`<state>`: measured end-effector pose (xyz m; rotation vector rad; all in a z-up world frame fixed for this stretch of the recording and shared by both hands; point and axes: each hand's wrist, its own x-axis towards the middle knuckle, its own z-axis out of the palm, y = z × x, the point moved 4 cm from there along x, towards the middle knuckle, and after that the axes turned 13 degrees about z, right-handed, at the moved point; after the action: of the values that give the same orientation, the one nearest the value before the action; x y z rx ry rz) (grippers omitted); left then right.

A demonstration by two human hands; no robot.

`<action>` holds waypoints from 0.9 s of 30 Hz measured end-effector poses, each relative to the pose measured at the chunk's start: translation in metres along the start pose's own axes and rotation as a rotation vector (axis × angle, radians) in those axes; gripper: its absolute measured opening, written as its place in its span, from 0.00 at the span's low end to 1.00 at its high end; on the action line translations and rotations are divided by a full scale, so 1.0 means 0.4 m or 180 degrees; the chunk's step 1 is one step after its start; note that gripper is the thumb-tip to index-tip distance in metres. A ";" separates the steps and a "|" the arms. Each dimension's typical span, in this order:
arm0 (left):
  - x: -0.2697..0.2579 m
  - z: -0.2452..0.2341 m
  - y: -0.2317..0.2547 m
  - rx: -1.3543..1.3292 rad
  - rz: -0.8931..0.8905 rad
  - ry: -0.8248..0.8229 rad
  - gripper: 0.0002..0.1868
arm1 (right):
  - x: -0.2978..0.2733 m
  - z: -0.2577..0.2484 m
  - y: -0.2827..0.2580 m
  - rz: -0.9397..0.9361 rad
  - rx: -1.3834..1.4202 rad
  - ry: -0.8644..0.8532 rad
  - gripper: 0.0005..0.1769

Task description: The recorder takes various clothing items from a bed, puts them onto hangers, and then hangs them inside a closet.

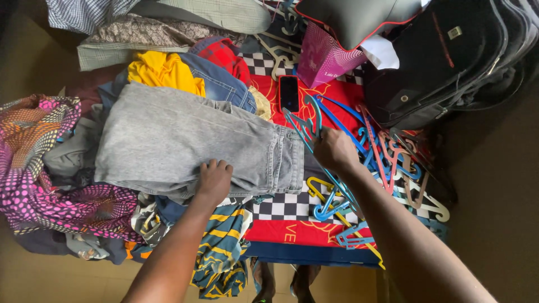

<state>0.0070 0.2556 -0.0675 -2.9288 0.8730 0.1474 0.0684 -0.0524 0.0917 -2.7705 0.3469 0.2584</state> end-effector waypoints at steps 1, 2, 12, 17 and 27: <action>0.005 -0.005 -0.003 -0.0037 -0.0034 0.0108 0.14 | 0.002 0.001 0.005 0.0017 -0.0010 -0.0055 0.16; 0.013 -0.020 -0.006 -0.0035 -0.0034 0.0115 0.14 | 0.002 0.002 0.006 0.0015 -0.0011 -0.0047 0.16; 0.029 -0.219 -0.013 -0.1266 -0.0680 0.0012 0.22 | -0.012 0.007 -0.036 0.0159 -0.0033 -0.0049 0.16; 0.068 -0.179 -0.010 -0.1508 -0.0575 0.0060 0.19 | -0.001 0.030 -0.052 0.0146 0.0082 -0.0043 0.17; 0.132 -0.340 0.025 -0.2132 -0.0193 0.1230 0.17 | 0.009 0.035 -0.038 0.0239 -0.0082 0.0149 0.14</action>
<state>0.0549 0.2041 0.0609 -3.6911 0.9171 -0.1764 0.0741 -0.0342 0.0825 -2.7959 0.4630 0.2181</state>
